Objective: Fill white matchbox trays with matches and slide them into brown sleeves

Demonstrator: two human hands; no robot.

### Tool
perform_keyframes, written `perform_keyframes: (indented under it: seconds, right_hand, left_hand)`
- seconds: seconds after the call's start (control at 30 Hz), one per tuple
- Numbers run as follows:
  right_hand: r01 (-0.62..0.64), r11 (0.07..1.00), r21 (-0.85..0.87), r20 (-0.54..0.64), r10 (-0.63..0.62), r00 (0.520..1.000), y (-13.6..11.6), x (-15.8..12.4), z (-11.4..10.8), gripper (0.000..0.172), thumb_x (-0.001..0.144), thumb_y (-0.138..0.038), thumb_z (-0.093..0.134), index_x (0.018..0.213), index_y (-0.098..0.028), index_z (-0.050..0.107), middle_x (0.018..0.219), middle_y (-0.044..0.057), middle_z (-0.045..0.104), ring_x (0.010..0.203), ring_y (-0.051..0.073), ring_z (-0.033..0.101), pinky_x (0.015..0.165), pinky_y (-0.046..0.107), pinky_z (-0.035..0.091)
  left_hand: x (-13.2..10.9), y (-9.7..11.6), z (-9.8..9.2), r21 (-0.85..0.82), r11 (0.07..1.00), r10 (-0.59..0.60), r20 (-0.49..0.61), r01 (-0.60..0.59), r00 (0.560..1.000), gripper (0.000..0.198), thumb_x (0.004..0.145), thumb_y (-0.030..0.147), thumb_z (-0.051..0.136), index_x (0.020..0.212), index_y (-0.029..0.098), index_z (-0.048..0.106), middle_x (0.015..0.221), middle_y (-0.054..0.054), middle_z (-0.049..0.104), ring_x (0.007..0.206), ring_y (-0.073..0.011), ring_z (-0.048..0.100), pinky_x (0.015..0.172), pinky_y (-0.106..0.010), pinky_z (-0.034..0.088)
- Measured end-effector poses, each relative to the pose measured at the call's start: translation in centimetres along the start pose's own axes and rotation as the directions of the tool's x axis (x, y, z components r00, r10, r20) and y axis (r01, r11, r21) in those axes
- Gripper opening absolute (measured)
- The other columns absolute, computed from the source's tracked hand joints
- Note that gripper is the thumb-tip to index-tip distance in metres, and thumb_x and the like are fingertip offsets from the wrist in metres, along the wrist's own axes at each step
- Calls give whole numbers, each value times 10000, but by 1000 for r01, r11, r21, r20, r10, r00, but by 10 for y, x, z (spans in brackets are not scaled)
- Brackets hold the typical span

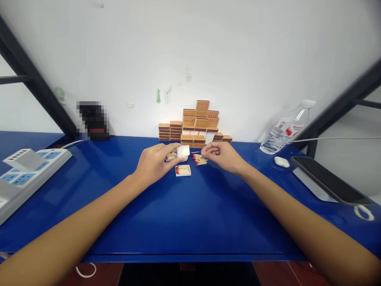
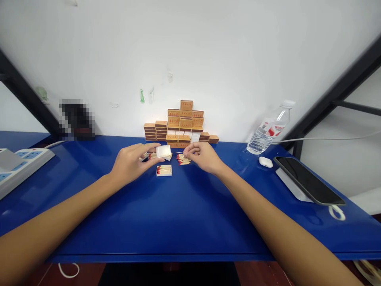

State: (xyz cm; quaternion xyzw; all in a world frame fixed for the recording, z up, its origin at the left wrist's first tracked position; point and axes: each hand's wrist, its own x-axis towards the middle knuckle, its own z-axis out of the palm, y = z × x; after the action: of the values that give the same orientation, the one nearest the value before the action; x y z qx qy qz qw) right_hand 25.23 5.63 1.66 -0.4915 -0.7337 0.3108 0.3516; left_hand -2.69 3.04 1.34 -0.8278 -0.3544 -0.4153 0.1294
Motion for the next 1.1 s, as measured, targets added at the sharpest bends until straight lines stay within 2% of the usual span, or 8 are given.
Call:
perform_keyframes:
  seconds: [0.13,0.27,0.43,0.53,0.63,0.77,0.97,1.1]
  right_hand:
    - [-6,994,-109,17,8,1000,2,-3,0,302,836,-472,765,860,-172,743,746,49,742,649,164,618,592,290,450]
    - [42,958,-285,41,-32,999,6,-3,1,218,859,-410,747,825,-196,765,702,0,683,597,137,513,582,286,363]
    - [143,908,-394,60,-130,990,17,0,-4,144,900,-345,708,891,-207,749,913,26,717,692,147,555,666,287,395]
    - [138,885,-446,67,-120,990,22,1,-12,176,916,-368,695,954,-200,733,986,48,729,724,157,584,690,293,417]
    - [84,885,-458,107,-39,994,23,2,-20,208,917,-382,694,997,-193,726,961,51,749,720,166,612,682,294,434]
    - [28,877,-480,120,34,992,20,1,-23,157,922,-333,680,971,-196,737,907,43,766,718,175,641,676,295,452]
    - [33,868,-495,120,31,992,16,-1,-16,106,920,-260,663,872,-211,743,881,37,775,740,181,669,662,286,459]
    - [44,871,-490,130,23,991,14,-3,-14,113,928,-257,648,877,-209,736,900,42,774,760,185,672,674,287,470]
  left_hand:
    - [-1,-1,0,7,1000,-9,23,8,1000,463,948,561,707,1247,208,720,895,-30,785,747,-168,713,663,-290,533]
    - [-1,-2,1,1,1000,-11,30,11,999,463,947,566,706,1250,216,719,890,-22,783,734,-162,706,665,-291,533]
    - [-1,-2,1,3,1000,-13,28,13,1000,469,939,567,714,1240,207,723,877,-24,780,726,-160,700,673,-287,536]
    - [-1,-2,1,-6,1000,-5,23,5,1000,466,941,563,713,1241,207,719,883,-21,779,736,-161,705,668,-285,534]
    - [-1,-2,0,-13,1000,-5,27,5,1000,464,954,566,695,1246,207,717,881,-24,776,737,-161,704,661,-285,530]
    - [-1,-1,0,-17,1000,-7,29,7,1000,460,958,560,693,1249,205,718,884,-30,776,737,-163,704,662,-288,532]
    - [-1,-1,-1,-8,1000,-7,47,7,999,459,966,567,680,1264,219,707,884,-28,775,740,-163,706,659,-284,527]
    - [-1,-1,-1,-9,1000,3,36,-2,999,457,961,563,687,1254,212,708,875,-22,771,735,-163,704,655,-283,522]
